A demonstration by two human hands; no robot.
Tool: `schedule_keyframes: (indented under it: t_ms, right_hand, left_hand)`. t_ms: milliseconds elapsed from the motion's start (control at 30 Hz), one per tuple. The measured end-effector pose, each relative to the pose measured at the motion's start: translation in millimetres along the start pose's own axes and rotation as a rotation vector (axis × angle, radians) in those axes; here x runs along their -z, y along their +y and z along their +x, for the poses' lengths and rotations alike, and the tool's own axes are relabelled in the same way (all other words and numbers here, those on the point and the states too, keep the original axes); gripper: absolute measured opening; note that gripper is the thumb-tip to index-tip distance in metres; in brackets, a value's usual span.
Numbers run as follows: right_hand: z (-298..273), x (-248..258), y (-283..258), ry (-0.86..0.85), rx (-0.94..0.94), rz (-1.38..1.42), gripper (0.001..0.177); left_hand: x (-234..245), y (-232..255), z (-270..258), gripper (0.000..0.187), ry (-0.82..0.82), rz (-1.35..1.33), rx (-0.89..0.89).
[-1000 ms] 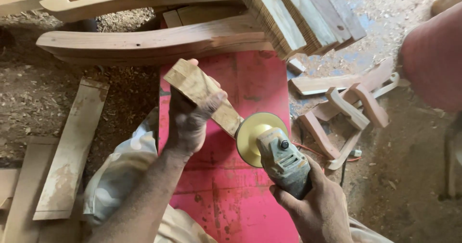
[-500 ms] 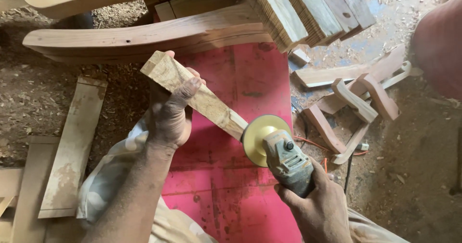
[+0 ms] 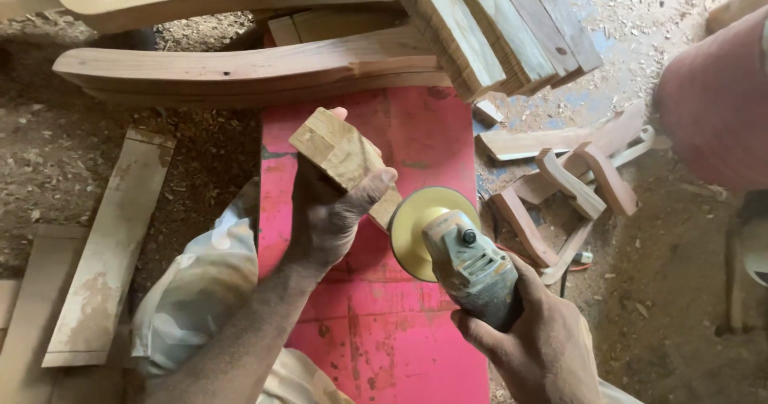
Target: Shaping and sanding wooden chair components using an angle grinder with a sanding disc.
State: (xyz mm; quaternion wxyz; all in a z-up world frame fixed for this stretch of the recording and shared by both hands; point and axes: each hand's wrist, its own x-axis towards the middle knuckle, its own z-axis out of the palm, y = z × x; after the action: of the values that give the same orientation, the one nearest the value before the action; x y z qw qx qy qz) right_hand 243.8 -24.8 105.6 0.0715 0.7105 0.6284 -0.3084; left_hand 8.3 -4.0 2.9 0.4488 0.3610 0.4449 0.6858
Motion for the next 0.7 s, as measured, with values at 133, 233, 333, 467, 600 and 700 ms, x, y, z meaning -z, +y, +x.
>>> schedule_keyframes:
  t_ms: [133,233,333,467,600,700]
  right_hand:
    - [3.3,-7.6,4.0,0.026,0.033,0.049,0.090]
    - [6.3,-11.3,3.1,0.057,0.028,0.066,0.088]
    - [11.8,-20.5,10.7,0.060,0.016,0.129,0.088]
    - [23.1,-34.8,24.3,0.027,0.052,0.140,0.091]
    - [30.0,-40.5,25.9,0.040,0.080,0.193,0.088]
    - [35.2,-43.3,29.8,-0.006,0.010,0.195,0.089]
  left_hand:
    - [5.4,4.4,4.0,0.080,-0.002,0.024,0.027]
    - [11.2,1.8,10.7,0.080,0.010,-0.051,0.034]
    - [19.9,0.0,17.1,0.081,0.059,-0.193,0.053]
    - [33.4,1.6,24.0,0.079,0.116,-0.234,0.133]
    - [44.4,-2.7,33.2,0.080,0.128,-0.313,0.181]
    - [51.6,-1.7,41.7,0.080,0.130,-0.325,0.245]
